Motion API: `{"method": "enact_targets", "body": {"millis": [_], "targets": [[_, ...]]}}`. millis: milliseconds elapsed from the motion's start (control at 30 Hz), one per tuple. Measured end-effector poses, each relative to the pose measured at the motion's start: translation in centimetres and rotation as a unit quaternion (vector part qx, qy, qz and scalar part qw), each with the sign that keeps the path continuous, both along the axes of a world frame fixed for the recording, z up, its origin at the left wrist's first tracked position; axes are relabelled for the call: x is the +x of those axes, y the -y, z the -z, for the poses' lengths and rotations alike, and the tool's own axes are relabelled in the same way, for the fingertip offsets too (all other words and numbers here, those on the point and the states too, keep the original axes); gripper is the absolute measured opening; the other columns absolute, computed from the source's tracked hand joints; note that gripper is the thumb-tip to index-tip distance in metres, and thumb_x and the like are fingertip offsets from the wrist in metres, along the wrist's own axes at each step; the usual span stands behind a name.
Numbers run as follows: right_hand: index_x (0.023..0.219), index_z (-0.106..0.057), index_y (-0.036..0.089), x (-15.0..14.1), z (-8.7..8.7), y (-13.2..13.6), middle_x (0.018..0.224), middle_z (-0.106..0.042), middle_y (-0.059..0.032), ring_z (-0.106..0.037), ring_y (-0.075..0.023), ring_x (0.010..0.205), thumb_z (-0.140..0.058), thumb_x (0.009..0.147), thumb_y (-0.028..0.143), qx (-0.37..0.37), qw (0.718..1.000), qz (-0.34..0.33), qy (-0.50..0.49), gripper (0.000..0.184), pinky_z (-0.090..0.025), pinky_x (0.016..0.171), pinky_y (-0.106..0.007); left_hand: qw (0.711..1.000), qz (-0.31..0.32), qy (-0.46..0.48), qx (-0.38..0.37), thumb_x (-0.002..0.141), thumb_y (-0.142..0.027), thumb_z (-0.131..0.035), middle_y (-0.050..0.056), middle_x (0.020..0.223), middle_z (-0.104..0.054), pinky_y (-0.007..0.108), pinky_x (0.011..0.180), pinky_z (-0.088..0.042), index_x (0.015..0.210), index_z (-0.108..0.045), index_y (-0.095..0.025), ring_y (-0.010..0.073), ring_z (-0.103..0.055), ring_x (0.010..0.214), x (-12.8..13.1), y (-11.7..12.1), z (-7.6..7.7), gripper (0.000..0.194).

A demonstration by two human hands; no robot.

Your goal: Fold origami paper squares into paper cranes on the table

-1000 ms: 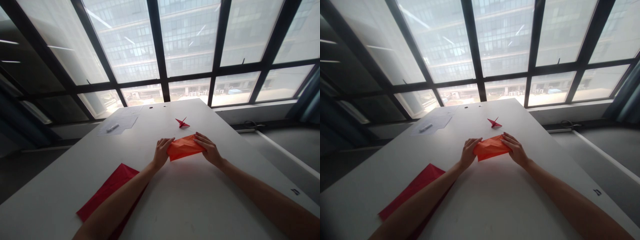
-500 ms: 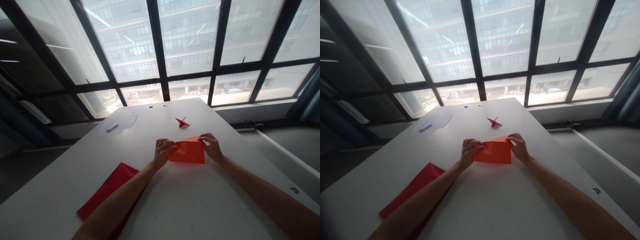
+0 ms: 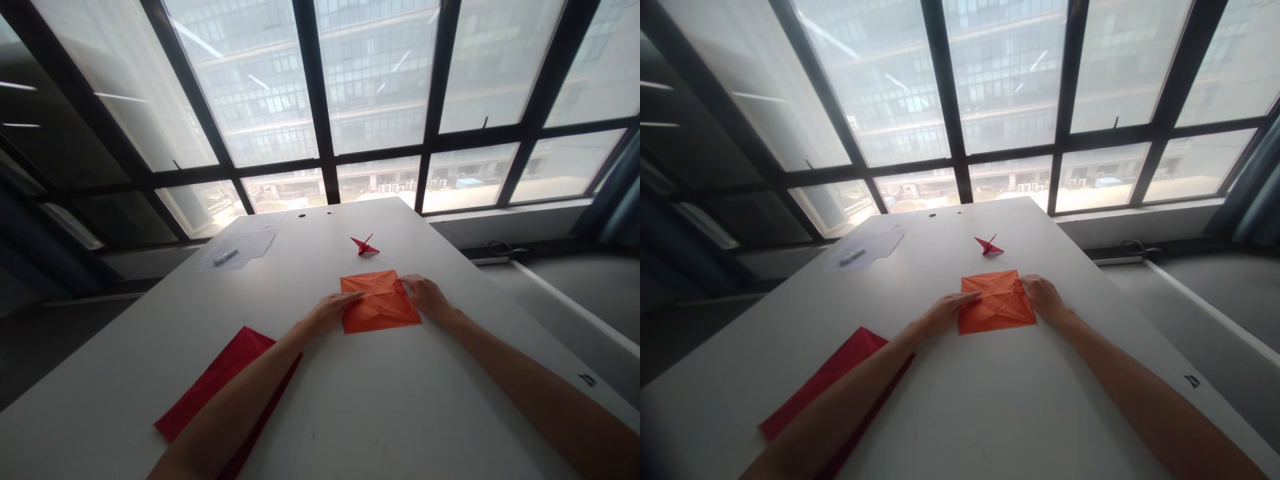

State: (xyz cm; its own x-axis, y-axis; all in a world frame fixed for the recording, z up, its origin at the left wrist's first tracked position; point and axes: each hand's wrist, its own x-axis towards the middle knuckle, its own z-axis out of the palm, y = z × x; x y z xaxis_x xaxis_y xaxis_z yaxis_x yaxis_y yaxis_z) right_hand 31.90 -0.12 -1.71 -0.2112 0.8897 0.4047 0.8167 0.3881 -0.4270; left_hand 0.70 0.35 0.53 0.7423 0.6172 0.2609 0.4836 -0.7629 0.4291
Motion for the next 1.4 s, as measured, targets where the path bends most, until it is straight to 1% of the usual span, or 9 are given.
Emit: {"method": "enact_targets", "body": {"millis": [100,267,500,667,900,1033,1133,1233,1400], "targets": [[0.12,-0.065,0.02,-0.9,-0.4,0.7,0.121,-0.067,-0.0089,-0.059,-0.0246,0.113,-0.04,0.092,0.023,0.053,0.998,0.036,-0.017,0.037,-0.045,0.1,-0.038,0.999,-0.004,0.003,0.036,0.093,-0.019,-0.045,0.004,0.123,-0.067,0.038,0.102,-0.045,0.131,-0.059,-0.026,0.0223,-0.062,0.113,0.3,0.1,-0.1,0.042],[0.121,-0.065,0.025,-2.7,-0.1,1.6,0.126,-0.064,-0.0061,-0.056,-0.0254,0.118,-0.053,0.09,0.034,0.027,0.995,-0.086,0.041,0.034,-0.043,0.103,-0.04,0.997,0.026,0.022,0.074,0.096,-0.028,-0.049,0.004,0.117,-0.069,0.033,0.099,-0.046,0.115,-0.068,-0.024,0.0194,-0.062,0.11,0.6,0.0,-0.1,0.028],[0.13,-0.059,0.027,-2.5,1.0,0.9,0.139,-0.057,-0.0036,-0.046,-0.0239,0.134,-0.046,0.092,0.021,-0.023,0.989,-0.143,0.04,0.041,-0.031,0.113,-0.045,0.997,-0.026,-0.016,0.072,0.095,-0.031,-0.051,0.005,0.141,-0.054,0.042,0.112,-0.036,0.139,-0.05,-0.027,0.0236,-0.046,0.134,0.1,-1.2,1.5,0.044],[0.131,-0.058,0.027,-2.0,1.1,0.5,0.143,-0.052,-0.0036,-0.042,-0.0241,0.137,-0.042,0.094,0.022,-0.036,0.992,-0.113,0.05,0.041,-0.026,0.115,-0.051,0.998,-0.038,-0.045,0.038,0.098,-0.036,-0.044,0.002,0.145,-0.05,0.041,0.116,-0.031,0.141,-0.048,-0.03,0.0215,-0.041,0.138,0.2,-1.4,1.8,0.044],[0.129,-0.06,0.026,-1.8,1.4,0.2,0.143,-0.052,-0.0049,-0.042,-0.0252,0.137,-0.042,0.094,0.02,-0.045,0.995,-0.084,0.039,0.04,-0.024,0.115,-0.052,0.997,-0.06,-0.035,0.028,0.095,-0.035,-0.049,0.001,0.144,-0.05,0.039,0.115,-0.031,0.138,-0.051,-0.03,0.0211,-0.045,0.135,0.4,-1.2,1.5,0.044],[0.122,-0.065,0.024,-2.2,0.6,1.1,0.134,-0.06,-0.0078,-0.051,-0.0257,0.127,-0.047,0.093,0.02,0.002,0.997,-0.065,0.05,0.035,-0.033,0.11,-0.046,0.996,-0.075,-0.028,0.039,0.092,-0.036,-0.053,0.001,0.14,-0.055,0.038,0.112,-0.034,0.133,-0.057,-0.031,0.022,-0.049,0.13,0.4,-0.9,1.1,0.041],[0.112,-0.069,0.023,-2.9,-0.3,2.1,0.113,-0.068,-0.0097,-0.059,-0.0261,0.11,-0.055,0.092,0.034,0.046,0.997,-0.049,0.047,0.027,-0.043,0.098,-0.041,0.992,-0.104,-0.032,0.062,0.094,-0.038,-0.05,0.001,0.131,-0.062,0.039,0.106,-0.038,0.122,-0.065,-0.033,0.0225,-0.053,0.123,0.4,-0.5,0.6,0.032],[0.104,-0.072,0.024,-3.2,-0.6,2.5,0.102,-0.069,-0.0084,-0.061,-0.0257,0.1,-0.063,0.086,0.042,0.04,0.996,-0.067,0.053,0.027,-0.045,0.092,-0.041,0.989,-0.123,-0.037,0.076,0.097,-0.038,-0.045,0.002,0.116,-0.068,0.038,0.099,-0.041,0.111,-0.071,-0.034,0.0213,-0.059,0.109,0.5,-0.2,0.2,0.031],[0.109,-0.072,0.026,-2.4,0.4,1.2,0.11,-0.072,-0.0063,-0.063,-0.0257,0.105,-0.06,0.085,0.024,0.024,0.994,-0.105,0.016,0.027,-0.045,0.095,-0.041,0.986,-0.138,-0.004,0.089,0.095,-0.026,-0.047,0.004,0.096,-0.072,0.034,0.09,-0.046,0.111,-0.071,-0.027,0.0173,-0.064,0.087,0.5,-0.4,0.3,0.029]]}}
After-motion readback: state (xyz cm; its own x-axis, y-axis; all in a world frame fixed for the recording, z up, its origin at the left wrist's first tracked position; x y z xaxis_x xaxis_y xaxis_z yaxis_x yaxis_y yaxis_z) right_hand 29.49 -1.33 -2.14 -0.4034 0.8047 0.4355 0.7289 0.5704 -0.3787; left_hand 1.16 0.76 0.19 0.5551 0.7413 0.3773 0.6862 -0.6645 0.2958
